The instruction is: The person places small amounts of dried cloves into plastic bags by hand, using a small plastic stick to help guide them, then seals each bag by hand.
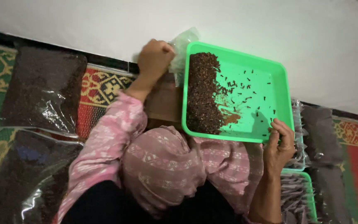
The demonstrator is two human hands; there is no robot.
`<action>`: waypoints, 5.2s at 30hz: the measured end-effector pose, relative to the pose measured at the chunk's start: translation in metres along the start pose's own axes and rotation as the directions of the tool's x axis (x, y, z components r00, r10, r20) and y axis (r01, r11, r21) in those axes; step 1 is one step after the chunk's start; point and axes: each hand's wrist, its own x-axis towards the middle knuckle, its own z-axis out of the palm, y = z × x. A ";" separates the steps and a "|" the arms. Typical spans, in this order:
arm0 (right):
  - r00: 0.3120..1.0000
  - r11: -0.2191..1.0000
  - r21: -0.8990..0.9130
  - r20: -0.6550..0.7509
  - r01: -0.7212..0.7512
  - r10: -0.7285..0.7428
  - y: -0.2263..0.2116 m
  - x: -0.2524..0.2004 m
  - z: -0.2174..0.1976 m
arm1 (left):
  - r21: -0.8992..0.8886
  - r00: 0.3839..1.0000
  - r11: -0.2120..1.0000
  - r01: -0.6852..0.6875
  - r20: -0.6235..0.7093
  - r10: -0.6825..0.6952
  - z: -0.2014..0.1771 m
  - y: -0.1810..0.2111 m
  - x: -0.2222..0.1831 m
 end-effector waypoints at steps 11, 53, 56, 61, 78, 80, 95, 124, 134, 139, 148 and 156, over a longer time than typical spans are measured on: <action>0.982 0.983 -0.042 0.061 0.180 -0.178 -0.042 0.036 0.001 | -0.295 0.956 0.948 -0.124 0.220 0.193 -0.110 0.151 -0.009; 0.903 0.965 0.173 0.352 0.196 -0.246 -0.091 0.091 0.004 | -0.598 0.729 0.794 0.111 0.592 0.344 -0.041 0.197 -0.059; 0.848 0.971 0.083 0.475 0.224 -0.236 -0.101 0.098 -0.003 | -0.598 0.712 0.796 0.092 0.598 0.367 -0.034 0.194 -0.061; 0.781 0.978 0.067 0.593 0.196 -0.197 -0.084 0.105 -0.006 | -0.627 0.679 0.770 0.119 0.617 0.398 -0.025 0.188 -0.061; 0.983 0.867 0.492 0.184 -0.084 -0.009 -0.037 0.092 0.003 | -0.623 0.563 0.625 0.471 0.757 0.331 -0.017 0.188 -0.065; 0.984 0.866 0.493 0.178 -0.079 -0.011 -0.035 0.091 0.003 | -0.592 0.562 0.648 0.479 0.774 0.292 -0.018 0.188 -0.065; 0.968 0.988 0.041 0.200 0.149 -0.154 -0.072 0.092 0.032 | -0.055 0.800 0.930 -0.362 0.493 0.341 -0.043 0.241 -0.082; 0.746 0.977 -0.105 0.662 0.185 -0.070 -0.139 0.113 -0.003 | -0.586 0.816 0.802 -0.115 0.405 0.413 -0.013 0.210 -0.074; 0.806 0.995 0.008 0.586 0.101 -0.086 -0.036 0.129 0.035 | -0.718 0.929 0.666 -0.201 0.076 0.363 -0.046 0.196 -0.049; 0.723 0.972 -0.004 0.670 0.234 -0.171 -0.004 0.127 0.100 | -0.766 0.959 0.637 -0.087 0.109 0.262 -0.051 0.196 -0.048; 0.709 0.933 -0.008 0.653 0.359 -0.267 -0.019 0.104 0.122 | -0.755 0.958 0.646 -0.114 0.088 0.273 -0.045 0.186 -0.051; 0.530 0.974 -0.017 0.841 0.228 -0.109 -0.056 0.090 0.051 | -0.733 0.937 0.639 -0.233 0.006 0.349 -0.037 0.185 -0.053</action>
